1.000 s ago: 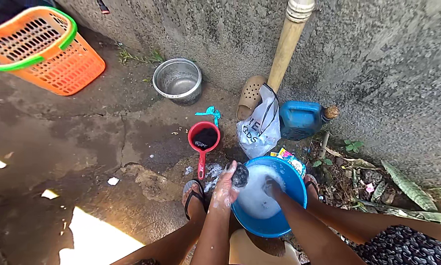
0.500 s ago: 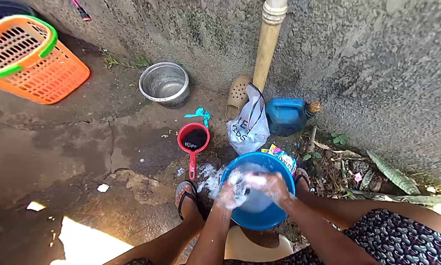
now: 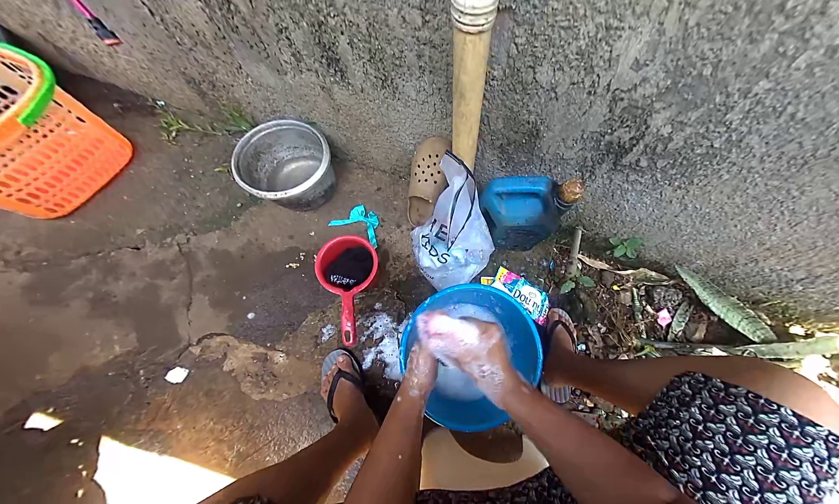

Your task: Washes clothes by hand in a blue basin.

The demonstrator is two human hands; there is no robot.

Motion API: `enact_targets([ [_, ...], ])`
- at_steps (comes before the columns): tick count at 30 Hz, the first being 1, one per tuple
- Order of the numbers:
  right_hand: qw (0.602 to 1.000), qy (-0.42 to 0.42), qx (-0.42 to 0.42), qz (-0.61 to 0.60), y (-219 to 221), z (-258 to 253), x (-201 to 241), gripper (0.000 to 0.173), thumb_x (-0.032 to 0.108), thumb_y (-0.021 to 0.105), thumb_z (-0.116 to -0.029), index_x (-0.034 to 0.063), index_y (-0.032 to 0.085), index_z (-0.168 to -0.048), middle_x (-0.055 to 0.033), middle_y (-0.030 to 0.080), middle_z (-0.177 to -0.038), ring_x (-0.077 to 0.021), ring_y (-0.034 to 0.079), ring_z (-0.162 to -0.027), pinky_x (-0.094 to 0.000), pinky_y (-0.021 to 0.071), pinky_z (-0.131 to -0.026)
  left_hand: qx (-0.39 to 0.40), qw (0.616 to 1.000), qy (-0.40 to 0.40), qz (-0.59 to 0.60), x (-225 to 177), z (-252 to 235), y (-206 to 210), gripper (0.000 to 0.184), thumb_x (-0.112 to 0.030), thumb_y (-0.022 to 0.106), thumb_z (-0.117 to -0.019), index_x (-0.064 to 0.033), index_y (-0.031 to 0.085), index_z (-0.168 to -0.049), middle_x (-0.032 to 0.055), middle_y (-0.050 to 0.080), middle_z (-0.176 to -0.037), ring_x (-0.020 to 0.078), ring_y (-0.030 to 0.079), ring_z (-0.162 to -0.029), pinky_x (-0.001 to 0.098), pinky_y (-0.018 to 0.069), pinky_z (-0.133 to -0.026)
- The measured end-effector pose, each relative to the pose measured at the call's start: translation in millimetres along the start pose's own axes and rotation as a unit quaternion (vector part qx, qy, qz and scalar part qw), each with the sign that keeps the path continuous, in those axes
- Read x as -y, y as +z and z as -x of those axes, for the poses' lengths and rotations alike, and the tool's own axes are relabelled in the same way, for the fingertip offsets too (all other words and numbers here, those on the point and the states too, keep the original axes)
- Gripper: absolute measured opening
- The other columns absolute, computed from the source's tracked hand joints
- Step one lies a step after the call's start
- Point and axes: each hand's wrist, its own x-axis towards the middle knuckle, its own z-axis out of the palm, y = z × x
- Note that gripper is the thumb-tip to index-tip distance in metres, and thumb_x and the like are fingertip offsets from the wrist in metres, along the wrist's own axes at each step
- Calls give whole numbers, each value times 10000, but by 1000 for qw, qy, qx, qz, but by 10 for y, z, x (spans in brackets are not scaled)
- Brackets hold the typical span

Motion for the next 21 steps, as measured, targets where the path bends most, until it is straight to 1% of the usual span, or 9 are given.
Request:
enact_targets([
  [2, 999, -20, 13, 22, 126, 112, -126, 284, 242, 833, -839, 24, 785, -1015, -81, 780, -944, -133, 741, -894, -369, 611, -874, -11, 982, 10, 187, -121, -15, 55, 396, -218, 251, -1107, -99, 613, -999, -21, 661, -813, 36, 645, -788, 234, 561, -760],
  [4, 996, -9, 15, 82, 45, 153, -468, 286, 266, 786, -882, 70, 791, -1090, -74, 785, -1016, -156, 746, -956, -412, 604, -914, 2, 949, -4, 316, -232, -119, 24, 585, -367, 192, -1126, -129, 628, -816, -2, 655, -671, 101, 662, -649, 289, 587, -653],
  [6, 996, 21, 15, 90, -130, 147, -647, 287, 275, 711, -949, 132, 778, -1188, -26, 781, -1097, -118, 736, -989, -383, 598, -924, -6, 941, -12, 338, -242, -121, -32, 580, -364, 193, -1124, -125, 632, -830, 11, 660, -682, 125, 670, -650, 311, 594, -632],
  [9, 1000, -6, -17, -25, -40, -2, -128, 232, 182, 773, -898, 34, 784, -1076, -47, 773, -927, -75, 705, -781, -285, 606, -744, -37, 979, -2, 198, -222, -95, -37, 432, -281, 275, -1123, -102, 646, -995, -4, 675, -779, 82, 652, -694, 274, 575, -631],
  [11, 998, -58, 24, 4, 126, 56, 157, 266, 200, 828, -838, 26, 788, -1035, -62, 785, -958, -97, 740, -890, -317, 619, -853, -24, 988, 3, 152, -211, 61, -12, 318, -195, 303, -1109, -85, 600, -1138, -33, 658, -885, 27, 637, -814, 231, 560, -748],
  [13, 991, -98, 49, 81, 177, 133, 0, 338, 334, 844, -827, 62, 793, -1022, -57, 786, -949, -129, 747, -900, -372, 622, -843, 6, 975, 2, 222, -327, 56, 1, 379, -211, 292, -1119, -123, 632, -977, -72, 663, -770, -14, 642, -735, 177, 553, -718],
  [15, 983, -75, 50, 162, 44, 133, -342, 373, 407, 807, -845, 58, 790, -977, -91, 778, -911, -199, 752, -870, -452, 615, -814, 51, 943, -54, 325, -252, -117, -75, 495, -320, 246, -1123, -140, 641, -886, -32, 666, -728, 54, 656, -689, 236, 575, -679],
  [18, 977, -39, 66, 198, -239, 44, -531, 376, 419, 744, -905, 95, 797, -1089, -86, 786, -1034, -211, 752, -980, -485, 597, -898, 22, 952, -135, 272, -222, -162, -94, 447, -331, 284, -1128, -54, 619, -1023, 61, 685, -790, 153, 684, -701, 331, 603, -642],
  [21, 980, -108, 67, 154, -113, 50, -103, 373, 385, 820, -833, 59, 797, -1012, -72, 786, -950, -158, 751, -904, -403, 614, -846, 21, 976, -153, 153, -288, -177, -50, 302, -168, 359, -1113, 11, 598, -1156, 62, 697, -921, 90, 678, -817, 259, 583, -752],
])
